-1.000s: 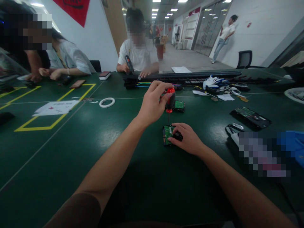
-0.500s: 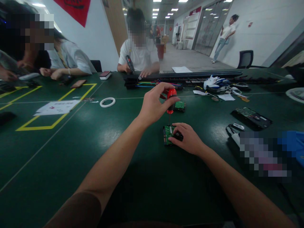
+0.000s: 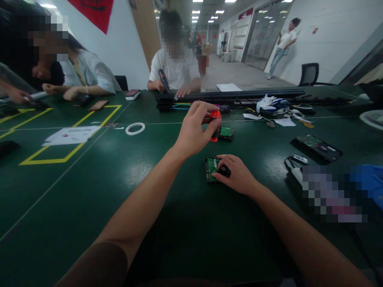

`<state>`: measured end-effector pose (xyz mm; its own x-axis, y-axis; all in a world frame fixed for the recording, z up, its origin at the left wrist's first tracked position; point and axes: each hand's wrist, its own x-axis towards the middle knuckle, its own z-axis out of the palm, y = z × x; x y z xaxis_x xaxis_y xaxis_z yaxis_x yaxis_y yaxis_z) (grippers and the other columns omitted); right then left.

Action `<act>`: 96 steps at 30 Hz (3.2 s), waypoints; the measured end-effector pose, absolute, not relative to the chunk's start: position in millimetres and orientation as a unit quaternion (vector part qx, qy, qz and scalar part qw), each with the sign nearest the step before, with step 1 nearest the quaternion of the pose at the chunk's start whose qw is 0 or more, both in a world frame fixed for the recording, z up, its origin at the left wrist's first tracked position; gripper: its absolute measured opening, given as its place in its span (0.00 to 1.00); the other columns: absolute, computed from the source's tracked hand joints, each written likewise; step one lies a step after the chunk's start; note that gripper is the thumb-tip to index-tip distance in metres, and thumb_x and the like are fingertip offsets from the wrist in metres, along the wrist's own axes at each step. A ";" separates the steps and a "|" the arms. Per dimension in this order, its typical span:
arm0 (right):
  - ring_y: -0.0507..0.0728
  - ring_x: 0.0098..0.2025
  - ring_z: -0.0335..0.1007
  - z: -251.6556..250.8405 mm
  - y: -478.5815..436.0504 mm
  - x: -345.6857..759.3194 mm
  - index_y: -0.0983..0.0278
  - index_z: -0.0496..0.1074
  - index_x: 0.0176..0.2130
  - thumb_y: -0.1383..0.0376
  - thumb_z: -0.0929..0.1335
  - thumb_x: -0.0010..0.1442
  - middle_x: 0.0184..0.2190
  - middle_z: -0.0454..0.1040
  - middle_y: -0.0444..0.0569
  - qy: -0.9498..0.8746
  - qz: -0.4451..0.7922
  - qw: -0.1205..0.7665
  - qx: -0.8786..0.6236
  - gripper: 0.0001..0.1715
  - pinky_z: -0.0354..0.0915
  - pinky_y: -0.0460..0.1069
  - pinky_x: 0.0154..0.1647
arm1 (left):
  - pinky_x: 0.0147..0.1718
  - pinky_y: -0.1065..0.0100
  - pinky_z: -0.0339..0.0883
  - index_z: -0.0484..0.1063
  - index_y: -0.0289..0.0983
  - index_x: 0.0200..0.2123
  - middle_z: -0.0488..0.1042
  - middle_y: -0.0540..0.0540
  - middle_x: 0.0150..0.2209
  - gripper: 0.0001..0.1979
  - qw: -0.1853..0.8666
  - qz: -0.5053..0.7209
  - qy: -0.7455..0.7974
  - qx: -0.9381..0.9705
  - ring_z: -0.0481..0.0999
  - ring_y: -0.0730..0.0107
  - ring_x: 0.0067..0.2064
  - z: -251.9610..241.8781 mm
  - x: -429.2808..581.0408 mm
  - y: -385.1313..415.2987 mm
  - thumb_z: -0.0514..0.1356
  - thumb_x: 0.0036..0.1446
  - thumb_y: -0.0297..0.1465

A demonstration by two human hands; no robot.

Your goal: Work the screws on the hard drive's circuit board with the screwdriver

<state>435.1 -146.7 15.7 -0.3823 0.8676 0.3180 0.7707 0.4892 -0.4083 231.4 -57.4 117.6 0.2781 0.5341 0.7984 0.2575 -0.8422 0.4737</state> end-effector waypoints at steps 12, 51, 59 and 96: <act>0.67 0.64 0.70 14.9 -147.0 434.3 0.59 0.72 0.42 0.52 0.73 0.64 0.61 0.75 0.55 -0.828 0.089 0.246 -0.496 0.15 0.63 0.68 0.66 | 0.45 0.64 0.78 0.70 0.39 0.50 0.76 0.44 0.50 0.13 0.111 0.535 0.238 0.803 0.79 0.67 0.47 118.1 231.1 -59.4 0.65 0.64 0.33; 0.67 0.64 0.69 17.0 -148.0 432.3 0.60 0.71 0.42 0.51 0.72 0.65 0.62 0.74 0.57 -0.829 0.091 0.232 -0.500 0.16 0.63 0.67 0.67 | 0.43 0.68 0.75 0.76 0.37 0.45 0.80 0.45 0.43 0.07 0.329 0.557 0.159 0.745 0.80 0.70 0.43 124.9 229.5 -62.9 0.63 0.64 0.29; 0.68 0.63 0.70 16.5 -147.9 432.0 0.59 0.72 0.42 0.52 0.73 0.64 0.60 0.75 0.57 -0.826 0.096 0.249 -0.496 0.15 0.63 0.68 0.66 | 0.42 0.66 0.77 0.67 0.39 0.39 0.77 0.49 0.37 0.01 0.546 0.555 0.139 0.612 0.79 0.72 0.37 119.8 242.7 -62.5 0.57 0.63 0.28; 0.67 0.63 0.70 17.9 -147.5 431.9 0.59 0.72 0.41 0.52 0.73 0.64 0.60 0.75 0.56 -0.825 0.091 0.248 -0.499 0.15 0.63 0.68 0.66 | 0.32 0.72 0.73 0.72 0.39 0.37 0.77 0.49 0.31 0.19 0.479 0.579 0.226 0.620 0.77 0.74 0.32 125.1 250.3 -68.9 0.58 0.69 0.49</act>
<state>431.9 -147.5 17.9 -0.3779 0.8693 0.3186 0.7785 0.4846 -0.3988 250.3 -68.9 125.1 0.2266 0.8345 0.5023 -0.2746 -0.4401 0.8550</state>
